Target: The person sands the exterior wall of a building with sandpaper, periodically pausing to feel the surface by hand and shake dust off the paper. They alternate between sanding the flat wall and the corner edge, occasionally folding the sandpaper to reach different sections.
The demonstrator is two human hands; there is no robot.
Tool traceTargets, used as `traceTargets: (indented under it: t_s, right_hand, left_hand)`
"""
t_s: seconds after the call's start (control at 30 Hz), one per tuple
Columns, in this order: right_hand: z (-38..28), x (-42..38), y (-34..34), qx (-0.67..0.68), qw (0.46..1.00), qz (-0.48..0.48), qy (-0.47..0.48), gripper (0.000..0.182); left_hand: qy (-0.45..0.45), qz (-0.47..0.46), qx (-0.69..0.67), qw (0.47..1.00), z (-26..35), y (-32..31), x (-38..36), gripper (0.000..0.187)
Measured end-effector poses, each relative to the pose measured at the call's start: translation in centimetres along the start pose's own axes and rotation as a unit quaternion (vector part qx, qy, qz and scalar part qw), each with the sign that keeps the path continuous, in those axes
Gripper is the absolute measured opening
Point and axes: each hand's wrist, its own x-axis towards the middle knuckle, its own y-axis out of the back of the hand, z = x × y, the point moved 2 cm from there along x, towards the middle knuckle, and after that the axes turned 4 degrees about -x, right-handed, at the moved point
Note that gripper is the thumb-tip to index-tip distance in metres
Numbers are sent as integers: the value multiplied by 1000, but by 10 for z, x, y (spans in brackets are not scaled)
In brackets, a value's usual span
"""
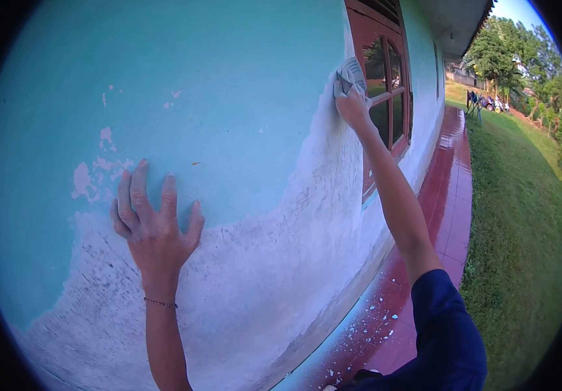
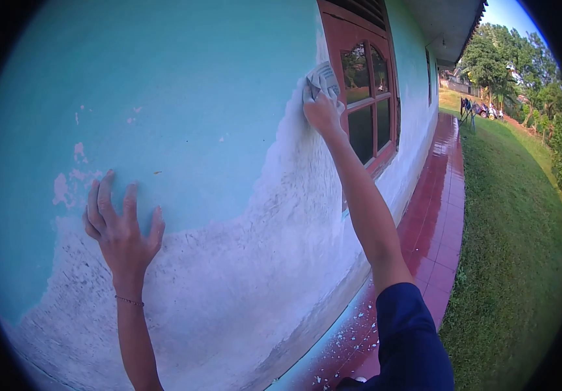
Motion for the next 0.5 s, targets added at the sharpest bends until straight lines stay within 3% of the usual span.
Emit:
traceTargets:
  t_s: [0.07,0.1,0.13,0.23,0.27,0.33,0.47,0.5]
  right_hand:
    - [7,16,-10,24,998,-16,-52,50]
    - [-1,-11,-11,-6,1000,-28,3,52]
    - [-10,-58,-18,81,987,66,119,54]
    - [-24,-220,-40,-19,981,5,194,67]
    - [-23,-259,-45,-73,980,-31,180,70]
    - [-22,-261,-42,-61,984,-40,165,67]
    - [-12,-136,-25,47,993,25,108,56]
    - [-13,-139,-24,44,993,19,105,56]
  left_hand:
    - [-3,-3,-8,1000,1,0,-1,42]
    - [-2,1,-8,1000,-1,1,0,42]
    - [-4,2,-7,1000,-1,1,1,41]
    - [0,7,-6,1000,-1,1,0,40]
    - [4,9,-6,1000,-1,1,0,40]
    - [5,10,-3,1000,-1,1,1,40]
    - [-1,2,-3,1000,-1,2,1,39]
    - [1,2,-5,1000,-1,2,0,39]
